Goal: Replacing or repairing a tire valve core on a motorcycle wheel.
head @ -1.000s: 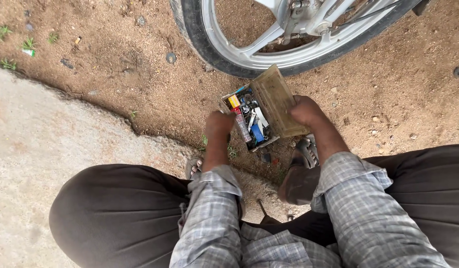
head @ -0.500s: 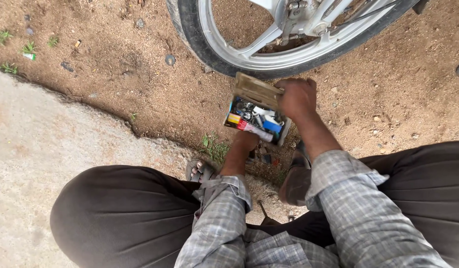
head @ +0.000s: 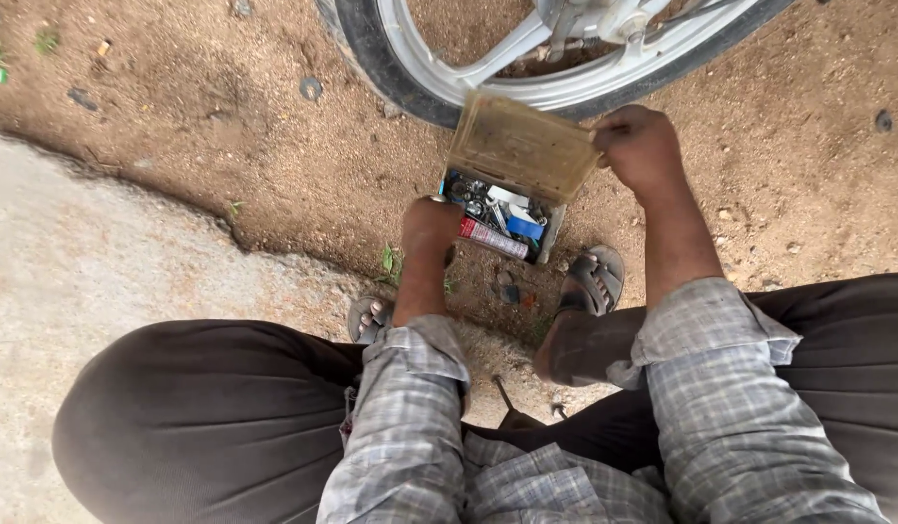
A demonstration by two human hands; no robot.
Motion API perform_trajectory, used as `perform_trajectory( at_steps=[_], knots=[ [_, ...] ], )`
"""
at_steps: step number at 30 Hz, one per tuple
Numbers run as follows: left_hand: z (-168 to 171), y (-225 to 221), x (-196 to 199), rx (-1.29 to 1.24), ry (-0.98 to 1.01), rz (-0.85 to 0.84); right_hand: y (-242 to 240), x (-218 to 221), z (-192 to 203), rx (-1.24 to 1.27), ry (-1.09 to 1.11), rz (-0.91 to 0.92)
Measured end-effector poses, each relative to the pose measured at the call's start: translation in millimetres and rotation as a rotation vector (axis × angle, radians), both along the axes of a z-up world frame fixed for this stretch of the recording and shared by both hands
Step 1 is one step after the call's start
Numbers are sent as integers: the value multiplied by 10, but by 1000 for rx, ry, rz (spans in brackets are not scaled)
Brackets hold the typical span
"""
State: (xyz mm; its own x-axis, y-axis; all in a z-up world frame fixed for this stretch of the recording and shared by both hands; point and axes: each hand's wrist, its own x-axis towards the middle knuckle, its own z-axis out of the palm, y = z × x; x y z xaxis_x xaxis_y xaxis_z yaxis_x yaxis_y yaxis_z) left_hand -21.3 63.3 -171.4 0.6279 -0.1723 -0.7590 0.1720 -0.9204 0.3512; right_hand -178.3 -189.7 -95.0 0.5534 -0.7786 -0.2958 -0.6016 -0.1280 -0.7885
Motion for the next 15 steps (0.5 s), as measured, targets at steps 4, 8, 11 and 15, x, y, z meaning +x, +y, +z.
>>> perform_trajectory(
  at_steps=[4, 8, 11, 15],
  knots=[
    [41, -38, -269, 67, 69, -142, 240, 77, -26, 218, 217, 104],
    [108, 41, -299, 194, 119, -118, 450, 27, -526, 423, 454, 373],
    [90, 112, -281, 223, 158, -83, 624, -41, -983, 337, 508, 464],
    [-104, 208, -286, 180, 173, -88, 892, 15, -1127, 78, 548, 634]
  ],
)
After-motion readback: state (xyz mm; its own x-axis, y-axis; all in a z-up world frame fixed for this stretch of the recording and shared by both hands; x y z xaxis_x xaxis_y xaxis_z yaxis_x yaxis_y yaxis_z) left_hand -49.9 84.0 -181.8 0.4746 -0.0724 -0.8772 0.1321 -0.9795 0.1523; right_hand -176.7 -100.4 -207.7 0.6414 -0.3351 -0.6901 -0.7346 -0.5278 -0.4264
